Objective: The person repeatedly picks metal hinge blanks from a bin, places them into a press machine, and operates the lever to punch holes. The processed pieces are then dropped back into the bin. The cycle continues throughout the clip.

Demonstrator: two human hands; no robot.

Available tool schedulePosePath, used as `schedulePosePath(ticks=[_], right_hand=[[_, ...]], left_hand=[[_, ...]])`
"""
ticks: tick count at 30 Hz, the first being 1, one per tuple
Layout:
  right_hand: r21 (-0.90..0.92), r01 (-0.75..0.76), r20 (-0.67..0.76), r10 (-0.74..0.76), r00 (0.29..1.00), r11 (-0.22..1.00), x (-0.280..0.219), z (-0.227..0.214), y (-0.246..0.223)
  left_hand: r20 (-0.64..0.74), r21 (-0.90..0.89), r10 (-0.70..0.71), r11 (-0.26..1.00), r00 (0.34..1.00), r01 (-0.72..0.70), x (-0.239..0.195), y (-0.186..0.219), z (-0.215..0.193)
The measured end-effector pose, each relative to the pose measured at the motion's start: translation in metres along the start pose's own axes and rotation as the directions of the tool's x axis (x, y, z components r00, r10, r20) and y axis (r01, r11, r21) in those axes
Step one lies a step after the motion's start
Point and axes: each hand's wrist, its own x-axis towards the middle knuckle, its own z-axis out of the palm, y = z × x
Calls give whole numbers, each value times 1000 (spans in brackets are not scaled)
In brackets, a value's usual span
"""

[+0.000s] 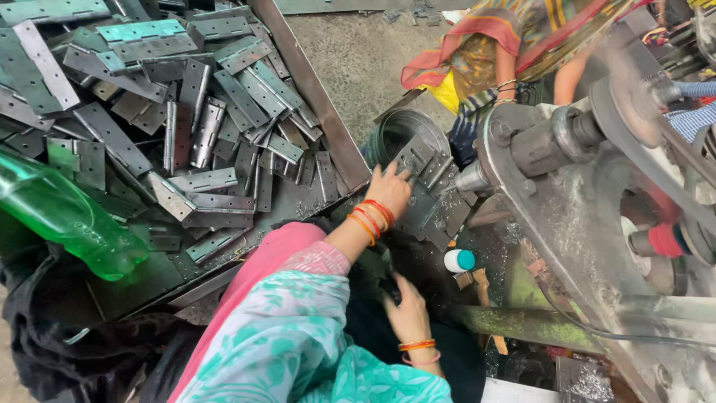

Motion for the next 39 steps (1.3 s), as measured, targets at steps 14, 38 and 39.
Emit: schedulePosePath(ticks=[14, 38, 39], right_hand=[[-47, -53, 59, 56, 997, 998, 28, -37, -49], [-29, -102, 72, 104, 992, 994, 26, -39, -57], [-29, -93, 67, 95, 993, 995, 27, -40, -57]], left_hand=[[-127, 241, -418, 867, 900, 437, -212, -306, 24], [-80, 424, -64, 901, 995, 92, -186, -228, 40], [-60, 421, -75, 902, 995, 93, -186, -227, 39]])
